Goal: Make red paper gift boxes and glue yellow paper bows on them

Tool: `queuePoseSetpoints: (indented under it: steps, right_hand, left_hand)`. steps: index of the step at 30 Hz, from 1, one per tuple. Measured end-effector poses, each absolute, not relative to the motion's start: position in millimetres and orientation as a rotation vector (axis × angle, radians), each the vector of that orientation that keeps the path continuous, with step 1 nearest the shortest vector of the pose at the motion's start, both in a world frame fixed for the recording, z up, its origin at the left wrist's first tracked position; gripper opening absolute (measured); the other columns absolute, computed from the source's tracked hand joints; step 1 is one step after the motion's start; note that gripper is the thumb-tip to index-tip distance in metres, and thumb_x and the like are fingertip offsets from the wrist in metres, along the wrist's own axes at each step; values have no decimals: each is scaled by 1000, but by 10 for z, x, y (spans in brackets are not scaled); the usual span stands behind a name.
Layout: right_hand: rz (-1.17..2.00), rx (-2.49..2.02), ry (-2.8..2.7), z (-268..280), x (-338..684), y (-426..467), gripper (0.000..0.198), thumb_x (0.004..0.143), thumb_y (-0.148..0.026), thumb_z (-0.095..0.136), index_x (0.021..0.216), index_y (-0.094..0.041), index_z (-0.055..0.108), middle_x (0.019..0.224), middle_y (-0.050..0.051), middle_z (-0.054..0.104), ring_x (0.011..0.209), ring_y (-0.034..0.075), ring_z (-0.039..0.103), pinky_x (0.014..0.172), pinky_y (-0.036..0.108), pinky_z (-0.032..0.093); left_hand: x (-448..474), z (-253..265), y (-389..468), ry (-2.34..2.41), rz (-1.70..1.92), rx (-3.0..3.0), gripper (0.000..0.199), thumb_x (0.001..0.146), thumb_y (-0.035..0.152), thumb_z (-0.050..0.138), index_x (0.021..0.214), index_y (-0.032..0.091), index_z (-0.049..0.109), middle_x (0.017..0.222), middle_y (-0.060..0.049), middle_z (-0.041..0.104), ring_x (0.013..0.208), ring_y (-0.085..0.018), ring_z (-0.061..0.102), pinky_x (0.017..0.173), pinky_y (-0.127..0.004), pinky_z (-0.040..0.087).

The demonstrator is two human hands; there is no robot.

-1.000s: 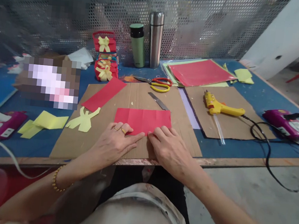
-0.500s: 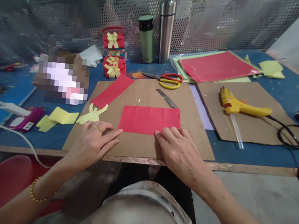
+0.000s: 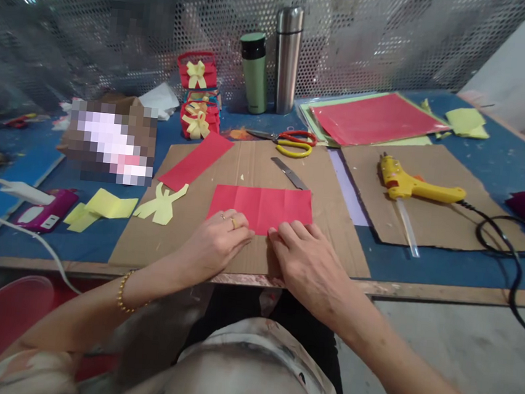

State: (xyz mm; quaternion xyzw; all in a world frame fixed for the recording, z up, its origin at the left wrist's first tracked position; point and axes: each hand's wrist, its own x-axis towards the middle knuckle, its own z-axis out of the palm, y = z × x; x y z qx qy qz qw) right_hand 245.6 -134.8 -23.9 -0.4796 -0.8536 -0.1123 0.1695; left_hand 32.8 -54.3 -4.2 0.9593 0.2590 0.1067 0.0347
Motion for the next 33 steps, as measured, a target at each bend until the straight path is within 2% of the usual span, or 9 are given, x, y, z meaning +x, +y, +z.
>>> queuePoseSetpoints:
  steps: [3, 7, 9, 12, 16, 20, 27, 29, 33]
  right_hand:
    - [-297, -1377, -2422, -234, 2465, -1343, 17, 100, -13, 50, 99, -13, 67, 87, 8, 59, 80, 23, 48, 75, 36, 33]
    - [-296, -1359, -2434, -234, 2489, -1334, 17, 98, -13, 50, 100, -14, 67, 87, 9, 59, 80, 24, 47, 74, 36, 33]
    - [-317, -1353, -2441, -236, 2497, -1338, 16, 97, -13, 52, 102, -13, 67, 86, 9, 59, 79, 24, 47, 74, 36, 33]
    - [-346, -1334, -2449, -238, 2499, -1351, 15, 97, -17, 57, 105, -11, 68, 86, 9, 60, 79, 24, 47, 73, 36, 33]
    - [-394, -1328, -2450, -243, 2494, -1363, 13, 99, -18, 57, 102, -11, 68, 86, 9, 60, 79, 24, 46, 72, 36, 32]
    - [-398, -1327, -2422, -270, 2489, -1363, 11, 98, -15, 57, 102, -12, 67, 86, 9, 60, 79, 24, 46, 73, 36, 31]
    - [-413, -1366, -2430, -301, 2497, -1364, 16, 99, -16, 52, 105, -14, 67, 86, 9, 60, 80, 25, 46, 72, 37, 30]
    - [-428, -1374, -2425, -305, 2502, -1366, 18, 100, -16, 51, 108, -14, 67, 87, 9, 60, 80, 25, 46, 72, 37, 30]
    - [-411, -1377, -2434, -313, 2510, -1368, 20, 100, -16, 49, 109, -14, 67, 88, 10, 60, 79, 25, 45, 71, 38, 30]
  left_hand:
    - [312, 73, -487, 1067, 296, 2560, 21, 99, 23, 59, 79, 18, 58, 85, -4, 64, 80, -19, 57, 75, -33, 46]
    - [366, 289, -382, 1268, 74, 2220, 32, 93, 36, 62, 68, 21, 48, 66, 1, 56, 62, -16, 49, 59, -31, 33]
    - [423, 344, -336, 1282, -38, 2245, 39, 91, 37, 62, 61, 22, 44, 57, 2, 49, 57, -15, 43, 59, -33, 29]
    - [487, 363, -295, 1287, -132, 2348, 45, 91, 34, 61, 55, 22, 38, 50, 3, 41, 54, -14, 35, 65, -35, 32]
    - [492, 374, -286, 1291, -193, 2363, 47, 93, 34, 60, 54, 21, 36, 50, 4, 39, 55, -14, 33, 71, -36, 34]
    - [448, 385, -297, 1295, -210, 2330, 39, 91, 32, 59, 59, 21, 40, 54, 3, 47, 56, -14, 37, 70, -36, 33]
    - [282, 247, -185, 1335, -213, 2281, 33, 86, 36, 61, 60, 22, 45, 60, -1, 54, 60, -18, 47, 61, -35, 29]
    - [223, 228, -154, 1349, -202, 2252, 32, 84, 35, 61, 59, 22, 46, 60, -1, 53, 61, -18, 48, 60, -34, 28]
    - [108, 252, -135, 1396, -202, 2255, 32, 81, 31, 59, 56, 22, 41, 56, 1, 46, 56, -15, 42, 57, -34, 24]
